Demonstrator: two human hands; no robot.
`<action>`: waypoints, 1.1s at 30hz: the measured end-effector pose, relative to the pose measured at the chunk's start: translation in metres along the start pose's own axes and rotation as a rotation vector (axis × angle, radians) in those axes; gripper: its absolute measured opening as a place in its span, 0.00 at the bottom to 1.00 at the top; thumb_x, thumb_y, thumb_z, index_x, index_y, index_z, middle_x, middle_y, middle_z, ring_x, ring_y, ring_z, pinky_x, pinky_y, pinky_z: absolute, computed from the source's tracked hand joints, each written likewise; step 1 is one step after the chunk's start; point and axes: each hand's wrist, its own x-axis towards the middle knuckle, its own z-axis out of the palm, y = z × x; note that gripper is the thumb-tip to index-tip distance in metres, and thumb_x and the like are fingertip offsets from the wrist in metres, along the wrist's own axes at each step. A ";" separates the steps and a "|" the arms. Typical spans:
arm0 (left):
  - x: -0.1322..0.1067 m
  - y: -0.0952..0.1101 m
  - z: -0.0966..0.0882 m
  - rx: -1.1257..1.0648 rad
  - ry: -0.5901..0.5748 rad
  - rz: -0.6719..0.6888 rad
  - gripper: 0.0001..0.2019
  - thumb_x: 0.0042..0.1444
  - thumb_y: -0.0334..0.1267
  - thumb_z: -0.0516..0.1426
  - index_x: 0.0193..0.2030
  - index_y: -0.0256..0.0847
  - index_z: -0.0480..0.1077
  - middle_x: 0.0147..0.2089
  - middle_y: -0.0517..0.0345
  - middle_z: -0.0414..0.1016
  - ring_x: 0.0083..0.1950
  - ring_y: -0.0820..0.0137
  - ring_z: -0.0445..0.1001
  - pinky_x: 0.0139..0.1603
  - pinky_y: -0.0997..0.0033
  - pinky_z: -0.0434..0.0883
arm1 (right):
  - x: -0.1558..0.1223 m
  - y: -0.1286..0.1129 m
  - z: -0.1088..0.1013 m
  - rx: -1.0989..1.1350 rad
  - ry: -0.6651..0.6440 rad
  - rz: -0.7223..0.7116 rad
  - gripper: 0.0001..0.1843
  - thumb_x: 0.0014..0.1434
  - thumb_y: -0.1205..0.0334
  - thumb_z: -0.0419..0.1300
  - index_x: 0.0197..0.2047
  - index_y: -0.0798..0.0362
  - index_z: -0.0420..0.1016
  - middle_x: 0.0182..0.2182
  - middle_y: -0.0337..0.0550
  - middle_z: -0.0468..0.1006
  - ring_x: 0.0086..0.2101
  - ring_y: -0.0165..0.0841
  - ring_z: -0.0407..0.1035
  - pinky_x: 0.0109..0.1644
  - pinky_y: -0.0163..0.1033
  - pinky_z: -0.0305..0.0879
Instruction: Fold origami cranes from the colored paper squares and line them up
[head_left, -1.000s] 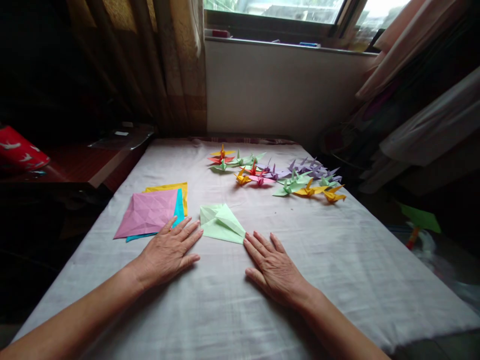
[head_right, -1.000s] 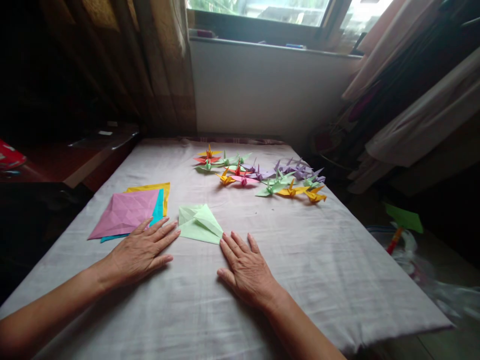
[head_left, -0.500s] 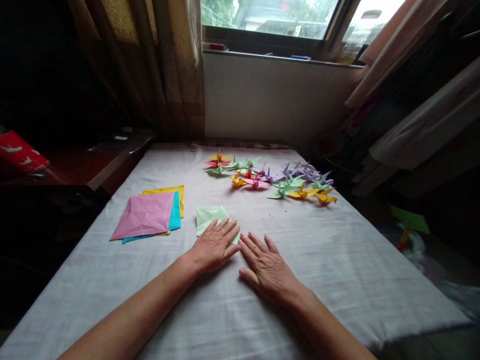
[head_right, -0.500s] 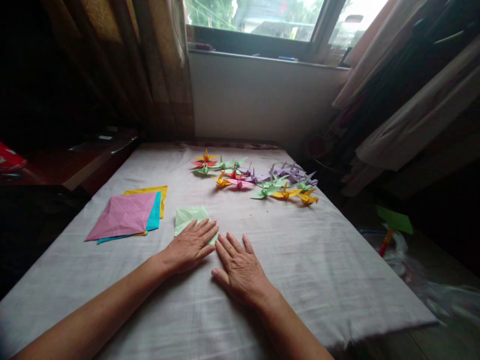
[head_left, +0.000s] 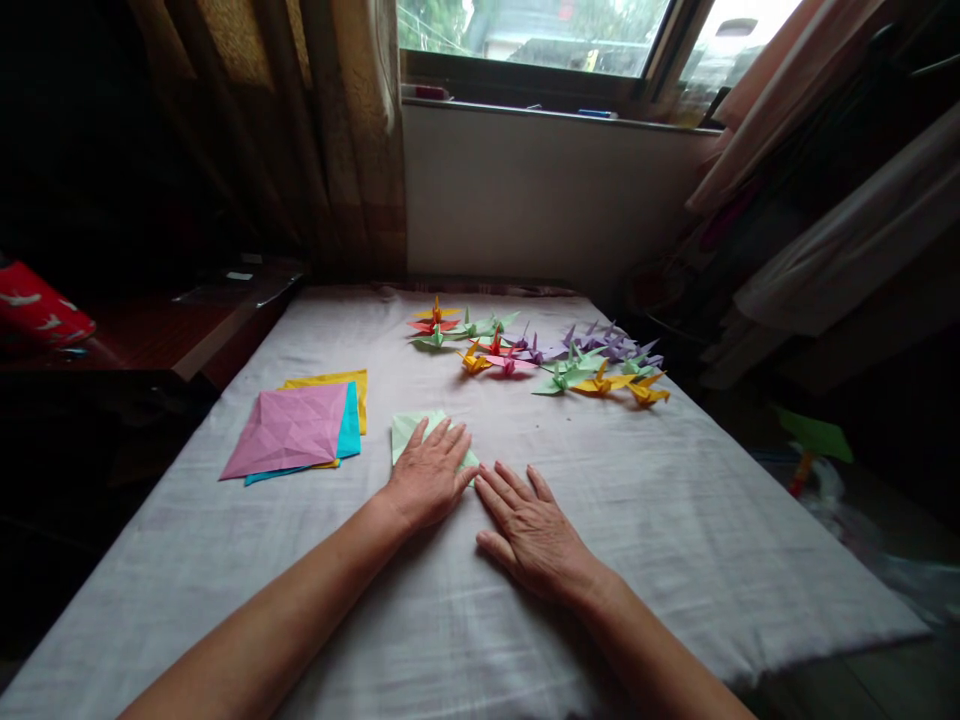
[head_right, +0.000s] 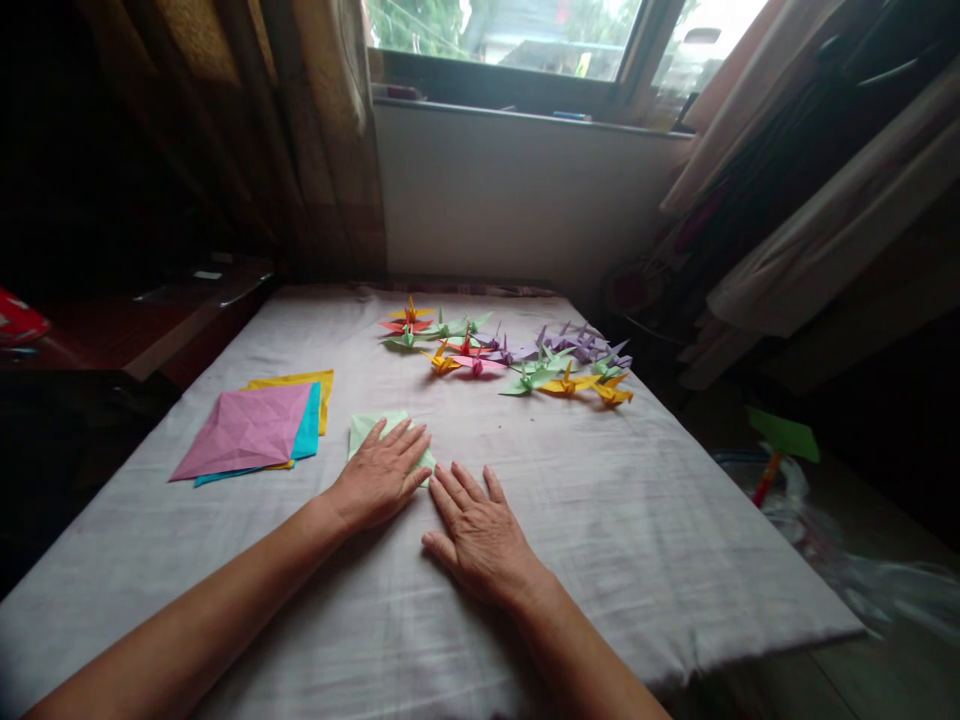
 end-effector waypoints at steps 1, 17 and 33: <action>0.000 0.002 0.002 -0.030 -0.032 0.032 0.26 0.69 0.49 0.42 0.67 0.41 0.62 0.70 0.50 0.61 0.72 0.58 0.56 0.71 0.47 0.48 | 0.000 0.000 0.001 -0.003 0.006 -0.003 0.36 0.67 0.44 0.49 0.72 0.50 0.48 0.70 0.46 0.51 0.69 0.44 0.44 0.71 0.62 0.36; -0.009 -0.063 0.009 -0.045 -0.024 -0.249 0.25 0.68 0.44 0.43 0.69 0.41 0.59 0.72 0.46 0.55 0.74 0.55 0.51 0.71 0.40 0.43 | 0.001 0.000 -0.002 0.023 0.010 0.005 0.34 0.67 0.42 0.48 0.71 0.48 0.51 0.70 0.44 0.50 0.69 0.44 0.44 0.71 0.60 0.34; -0.055 -0.058 0.006 -0.403 0.350 -0.132 0.04 0.59 0.38 0.54 0.36 0.44 0.69 0.54 0.52 0.79 0.64 0.57 0.69 0.68 0.39 0.56 | 0.055 -0.005 -0.024 0.009 0.298 0.227 0.15 0.62 0.57 0.59 0.50 0.51 0.76 0.46 0.47 0.80 0.46 0.40 0.72 0.50 0.42 0.64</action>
